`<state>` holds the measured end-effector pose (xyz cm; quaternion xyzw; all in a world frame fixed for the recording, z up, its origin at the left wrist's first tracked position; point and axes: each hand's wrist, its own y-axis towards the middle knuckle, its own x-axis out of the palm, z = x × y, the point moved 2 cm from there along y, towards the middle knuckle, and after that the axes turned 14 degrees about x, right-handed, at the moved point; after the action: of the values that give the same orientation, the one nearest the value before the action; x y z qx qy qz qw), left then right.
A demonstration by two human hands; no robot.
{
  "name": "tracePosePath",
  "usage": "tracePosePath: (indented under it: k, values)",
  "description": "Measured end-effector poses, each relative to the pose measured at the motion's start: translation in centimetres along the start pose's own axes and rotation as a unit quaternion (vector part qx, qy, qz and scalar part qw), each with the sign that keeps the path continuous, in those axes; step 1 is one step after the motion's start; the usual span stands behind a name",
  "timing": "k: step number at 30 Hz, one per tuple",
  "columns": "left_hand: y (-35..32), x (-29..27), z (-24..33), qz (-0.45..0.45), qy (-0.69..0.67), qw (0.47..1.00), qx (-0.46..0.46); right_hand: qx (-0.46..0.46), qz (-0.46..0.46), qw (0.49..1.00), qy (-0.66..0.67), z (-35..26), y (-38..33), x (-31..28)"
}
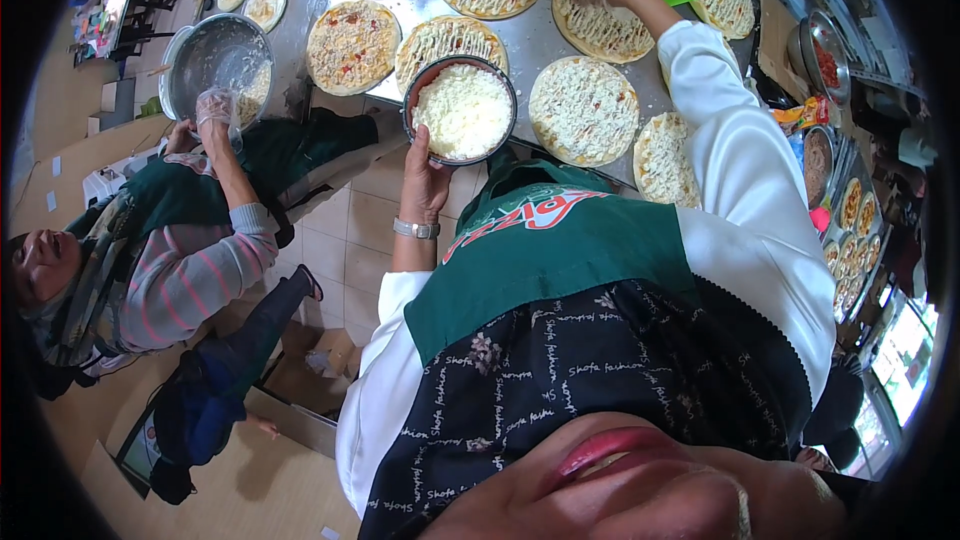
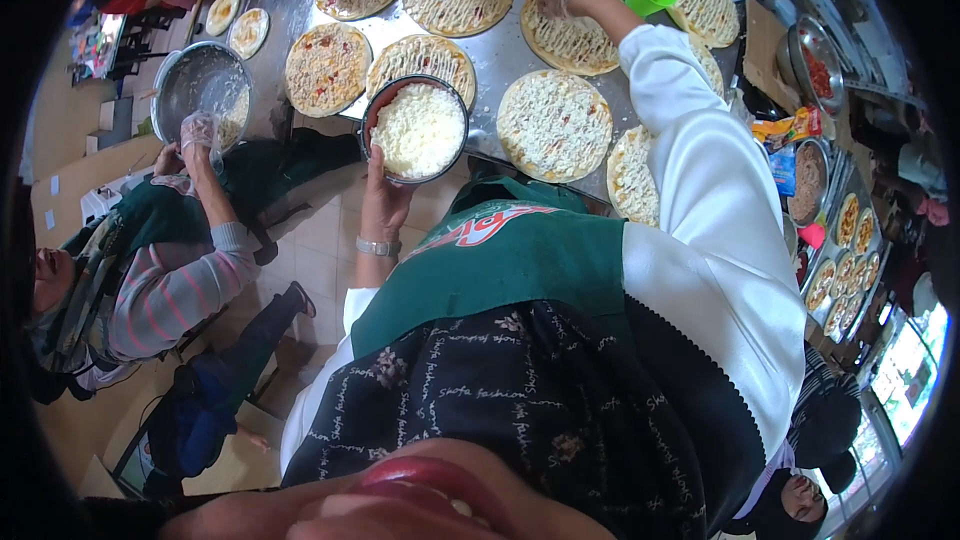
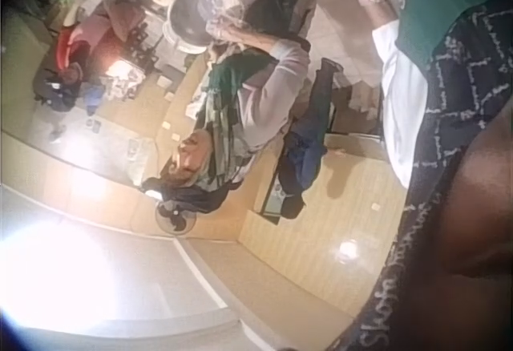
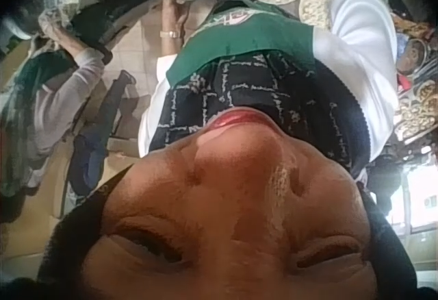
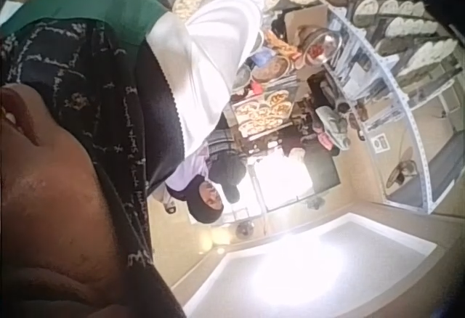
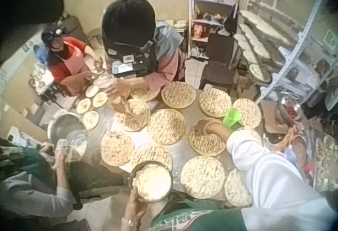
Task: Assembling multiple small pizzas by sprinkling shredded cheese on prepared dough bases.
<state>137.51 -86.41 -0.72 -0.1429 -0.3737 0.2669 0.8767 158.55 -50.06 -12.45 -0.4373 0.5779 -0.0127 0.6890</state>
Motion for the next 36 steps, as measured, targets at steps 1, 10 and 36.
tracePosePath:
  k: [1,10,36]
  values:
    - [-0.1,0.0,0.0,0.004,-0.003,1.0,0.002,0.004,-0.004,1.0,0.005,0.2,-0.3,0.5]
    - [0.2,-0.2,-0.3,0.002,-0.006,1.0,0.001,-0.001,-0.044,0.994,0.101,2.1,-5.4,1.8]
    - [1.6,1.1,-2.1,-0.05,-0.018,0.998,-0.026,-0.177,0.309,0.934,0.016,10.3,0.8,5.4]
